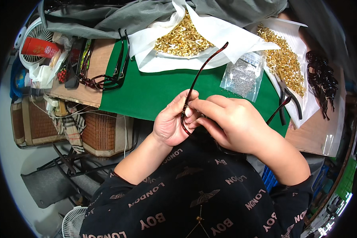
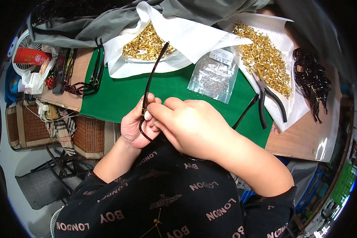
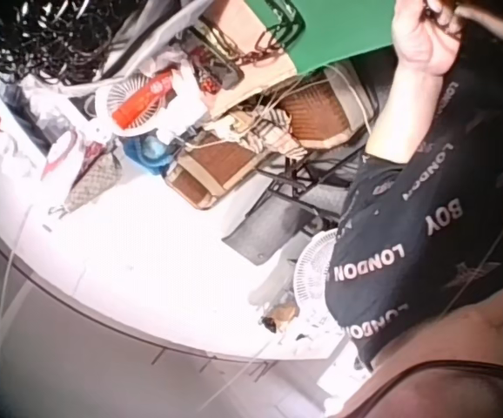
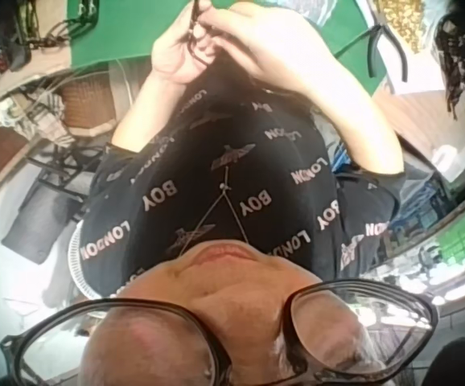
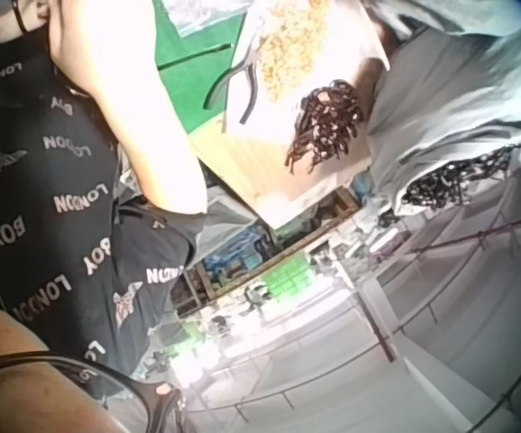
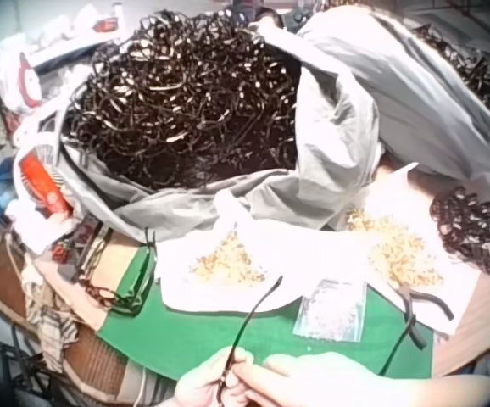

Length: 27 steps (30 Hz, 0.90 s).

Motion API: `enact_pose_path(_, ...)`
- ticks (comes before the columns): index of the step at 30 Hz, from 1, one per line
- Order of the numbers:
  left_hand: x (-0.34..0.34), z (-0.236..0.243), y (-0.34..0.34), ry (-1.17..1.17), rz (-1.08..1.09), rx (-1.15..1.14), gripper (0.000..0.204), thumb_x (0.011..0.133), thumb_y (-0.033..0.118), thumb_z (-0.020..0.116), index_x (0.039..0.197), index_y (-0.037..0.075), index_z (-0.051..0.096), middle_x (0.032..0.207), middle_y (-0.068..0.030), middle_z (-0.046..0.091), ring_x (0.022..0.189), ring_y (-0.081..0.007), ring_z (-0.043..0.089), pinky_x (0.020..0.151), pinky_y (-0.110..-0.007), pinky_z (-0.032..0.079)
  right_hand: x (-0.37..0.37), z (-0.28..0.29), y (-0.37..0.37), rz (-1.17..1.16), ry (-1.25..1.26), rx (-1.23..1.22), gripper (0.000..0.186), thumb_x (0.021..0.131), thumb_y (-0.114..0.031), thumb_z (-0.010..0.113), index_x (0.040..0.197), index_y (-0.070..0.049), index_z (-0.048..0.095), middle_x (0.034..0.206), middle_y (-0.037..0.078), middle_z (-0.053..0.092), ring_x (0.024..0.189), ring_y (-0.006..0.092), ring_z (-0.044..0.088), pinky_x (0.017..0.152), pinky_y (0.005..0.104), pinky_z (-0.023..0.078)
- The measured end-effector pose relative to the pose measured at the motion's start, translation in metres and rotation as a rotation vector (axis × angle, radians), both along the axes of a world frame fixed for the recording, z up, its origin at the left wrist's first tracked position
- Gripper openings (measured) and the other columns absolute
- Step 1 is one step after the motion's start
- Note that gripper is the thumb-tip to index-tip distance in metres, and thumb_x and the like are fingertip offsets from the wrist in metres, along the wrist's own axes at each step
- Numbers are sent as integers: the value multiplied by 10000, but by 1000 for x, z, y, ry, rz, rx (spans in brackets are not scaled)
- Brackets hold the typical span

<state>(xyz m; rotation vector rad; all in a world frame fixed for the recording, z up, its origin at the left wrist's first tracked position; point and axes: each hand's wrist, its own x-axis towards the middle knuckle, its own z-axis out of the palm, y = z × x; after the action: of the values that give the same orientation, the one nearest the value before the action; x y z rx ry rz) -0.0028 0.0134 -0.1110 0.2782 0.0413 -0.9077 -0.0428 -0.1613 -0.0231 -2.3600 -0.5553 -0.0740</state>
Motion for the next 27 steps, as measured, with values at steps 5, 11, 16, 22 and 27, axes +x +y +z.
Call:
enact_pose_path(5,-4,13,-3,-77,-25,81,302,961,230,484,1169,15,520,730,2,491,617,-105,427,557,-225,356,-14,12,3,-46,62,-236,278,784,-133,615,1039,-47,545,778,85,543,676,257,611,572,346,509)
enact_pose_path(11,27,30,47,-83,306,244,285,985,203,436,1156,-17,493,758,9,421,618,-80,350,556,-225,320,-54,49,-23,-284,105,-177,369,750,-110,695,1099,-37,601,863,133,542,794,299,555,684,381,468)
enact_pose_path(16,36,50,50,-662,543,1031,386,974,222,484,1250,-46,501,1121,-117,582,1021,-191,551,921,-319,422,-51,-4,-41,-414,247,-126,337,828,-112,625,1155,-47,571,854,159,565,757,332,582,677,392,482)
enact_pose_path(22,1,86,0,-1876,140,1487,337,750,161,703,1031,15,589,979,-145,579,944,-304,550,839,-382,433,-35,-12,-29,-421,238,-196,306,860,-141,589,1155,-68,558,821,180,577,711,367,604,633,427,501)
enact_pose_path(27,-7,65,-11,-1937,48,1478,201,741,89,676,914,34,590,751,-95,584,699,-279,581,648,-374,456,-31,-12,-28,-405,251,-282,293,862,-141,583,1147,-75,571,810,186,580,680,373,604,613,434,506)
